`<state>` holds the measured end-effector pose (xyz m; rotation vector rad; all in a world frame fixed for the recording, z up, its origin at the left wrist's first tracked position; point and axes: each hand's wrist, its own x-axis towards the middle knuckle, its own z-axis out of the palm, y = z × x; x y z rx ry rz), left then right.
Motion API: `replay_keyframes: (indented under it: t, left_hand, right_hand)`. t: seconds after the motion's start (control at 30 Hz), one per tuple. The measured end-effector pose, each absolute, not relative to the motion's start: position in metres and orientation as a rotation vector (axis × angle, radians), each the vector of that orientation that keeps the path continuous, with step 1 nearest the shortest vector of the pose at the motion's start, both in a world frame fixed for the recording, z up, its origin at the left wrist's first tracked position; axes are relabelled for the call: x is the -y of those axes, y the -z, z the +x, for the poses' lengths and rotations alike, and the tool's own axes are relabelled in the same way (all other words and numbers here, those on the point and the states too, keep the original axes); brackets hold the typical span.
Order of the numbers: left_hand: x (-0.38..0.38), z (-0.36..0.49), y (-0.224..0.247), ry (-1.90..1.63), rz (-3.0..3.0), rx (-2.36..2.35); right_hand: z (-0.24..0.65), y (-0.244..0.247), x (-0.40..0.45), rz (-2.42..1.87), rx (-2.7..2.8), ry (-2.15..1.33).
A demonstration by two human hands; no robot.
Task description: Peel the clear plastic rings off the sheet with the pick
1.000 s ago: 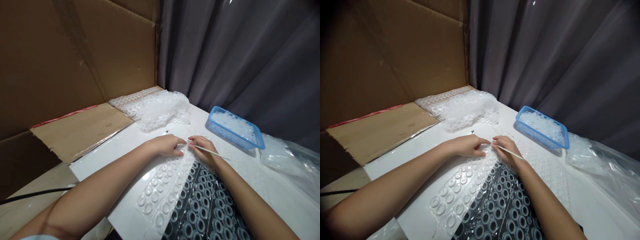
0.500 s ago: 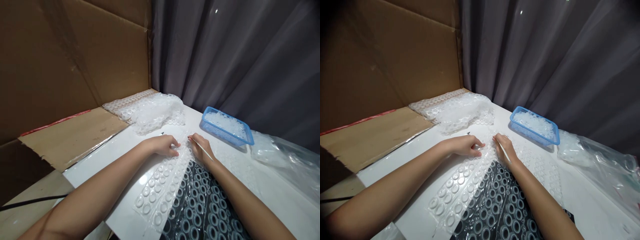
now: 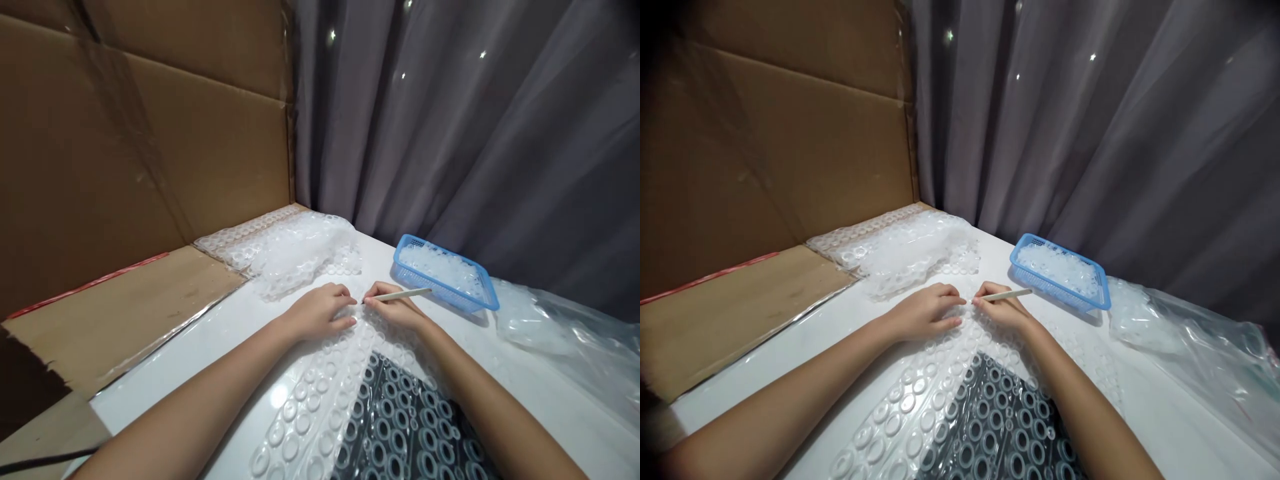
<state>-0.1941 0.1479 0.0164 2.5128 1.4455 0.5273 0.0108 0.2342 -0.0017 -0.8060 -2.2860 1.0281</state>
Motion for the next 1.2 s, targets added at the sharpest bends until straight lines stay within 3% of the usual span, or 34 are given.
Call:
replay_keyframes:
  t: [0.2,0.6,0.77,0.9,1.03,1.2]
  left_hand:
    - [-0.150,-0.191,-0.005,-0.476,2.525,-1.360]
    - [-0.151,-0.191,-0.007,-0.467,2.550,-1.340]
    - [-0.154,-0.191,-0.006,-0.477,2.542,-1.295]
    - [-0.157,-0.187,-0.004,-0.493,2.506,-1.334]
    - [-0.159,-0.186,-0.002,-0.509,2.476,-1.325]
    - [-0.157,-0.188,0.001,-0.493,2.421,-1.361]
  right_hand:
    - [0.016,0.019,-0.239,-0.813,2.158,-1.176]
    - [0.018,0.018,-0.238,-0.732,2.253,-1.094]
    - [0.015,0.020,-0.232,-0.561,2.415,-0.787]
    - [0.014,0.025,-0.231,-0.744,2.236,-0.602]
    - [0.017,0.031,-0.242,-1.020,1.887,-0.681]
    - [0.021,0.031,-0.250,-0.917,2.010,-0.901]
